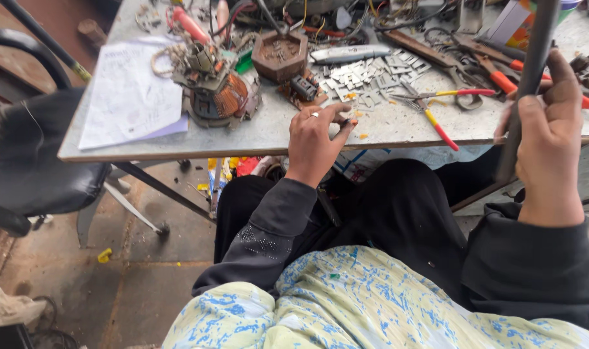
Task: The person disassembles and repairs electronic components from a cathode ray tube using pliers and a hammer at a cluttered workbench.
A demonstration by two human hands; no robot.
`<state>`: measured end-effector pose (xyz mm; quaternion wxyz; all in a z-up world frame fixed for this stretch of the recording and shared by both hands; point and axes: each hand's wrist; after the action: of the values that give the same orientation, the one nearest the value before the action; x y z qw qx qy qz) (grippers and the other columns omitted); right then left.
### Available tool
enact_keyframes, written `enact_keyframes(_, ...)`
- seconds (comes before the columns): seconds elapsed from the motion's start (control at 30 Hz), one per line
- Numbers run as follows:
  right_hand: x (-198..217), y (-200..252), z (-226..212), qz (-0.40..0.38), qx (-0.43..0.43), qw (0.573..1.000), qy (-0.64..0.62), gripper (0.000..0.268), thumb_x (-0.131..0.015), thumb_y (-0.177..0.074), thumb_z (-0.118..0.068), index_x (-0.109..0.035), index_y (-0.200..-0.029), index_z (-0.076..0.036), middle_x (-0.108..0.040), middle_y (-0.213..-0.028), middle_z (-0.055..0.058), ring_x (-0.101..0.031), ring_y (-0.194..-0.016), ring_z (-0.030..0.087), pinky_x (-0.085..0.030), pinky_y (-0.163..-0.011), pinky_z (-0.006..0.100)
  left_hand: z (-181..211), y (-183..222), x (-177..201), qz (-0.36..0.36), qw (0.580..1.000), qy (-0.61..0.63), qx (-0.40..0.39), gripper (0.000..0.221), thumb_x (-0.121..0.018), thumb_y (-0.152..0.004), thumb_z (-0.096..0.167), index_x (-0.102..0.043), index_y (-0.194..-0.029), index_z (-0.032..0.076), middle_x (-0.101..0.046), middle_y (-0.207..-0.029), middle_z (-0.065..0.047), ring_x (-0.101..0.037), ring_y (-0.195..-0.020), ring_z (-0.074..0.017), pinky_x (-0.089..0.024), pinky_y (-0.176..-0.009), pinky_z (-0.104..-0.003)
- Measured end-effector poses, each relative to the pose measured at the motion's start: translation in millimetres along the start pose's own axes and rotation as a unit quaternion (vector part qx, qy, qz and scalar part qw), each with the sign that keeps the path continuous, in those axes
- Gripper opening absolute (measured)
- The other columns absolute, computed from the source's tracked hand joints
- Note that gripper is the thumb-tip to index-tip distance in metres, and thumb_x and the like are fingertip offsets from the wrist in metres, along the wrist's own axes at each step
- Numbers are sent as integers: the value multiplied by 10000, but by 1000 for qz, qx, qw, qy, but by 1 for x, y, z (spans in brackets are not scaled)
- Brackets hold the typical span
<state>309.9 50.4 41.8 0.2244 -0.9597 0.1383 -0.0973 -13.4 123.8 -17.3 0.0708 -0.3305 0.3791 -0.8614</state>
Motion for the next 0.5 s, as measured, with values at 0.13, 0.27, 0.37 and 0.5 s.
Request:
enact_keyframes(0.13,-38,23,-31,-69,-145,987,17,710,-515,-1057,-5,-309,-1716,-168,-580,-918,66,-525,-606,136,-438,-444,269,-3,3,-2,-5,1000,14,11,391,-809,-884,251,-666,-1242,187,-755,-933,94,-647,-1078,-206,-440,-1007,-418)
enact_keyframes(0.27,-72,50,-33,-206,-7,969,139,740,-570,-947,61,-376,-1642,-104,-628,-998,77,-580,-842,115,-483,-745,233,-1,1,0,9,1000,7,-2,448,-824,-878,249,-624,-1275,191,-745,-906,87,-655,-1054,-209,-441,-1022,-438)
enact_keyframes(0.37,-76,67,-42,-152,60,972,169,696,-620,-1005,-6,-353,-1639,-115,-668,-1067,82,-631,-897,122,-502,-853,246,-3,4,-1,14,1000,14,-1,479,-826,-893,254,-595,-1306,182,-740,-911,91,-658,-1066,-214,-443,-1020,-436)
enact_keyframes(0.5,-88,68,-46,-171,108,947,249,668,-667,-958,-17,-418,-1576,-56,-655,-1213,174,-617,-1053,209,-514,-905,310,-6,7,-3,1,1000,24,14,514,-821,-898,244,-567,-1343,192,-743,-929,95,-667,-1061,-201,-457,-1016,-422)
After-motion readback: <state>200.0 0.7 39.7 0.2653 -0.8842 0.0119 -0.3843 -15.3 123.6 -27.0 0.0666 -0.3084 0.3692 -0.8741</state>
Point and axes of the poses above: each hand's wrist, its own y-axis away from the middle knuckle, its own x-axis out of the back of the hand, z = x × y
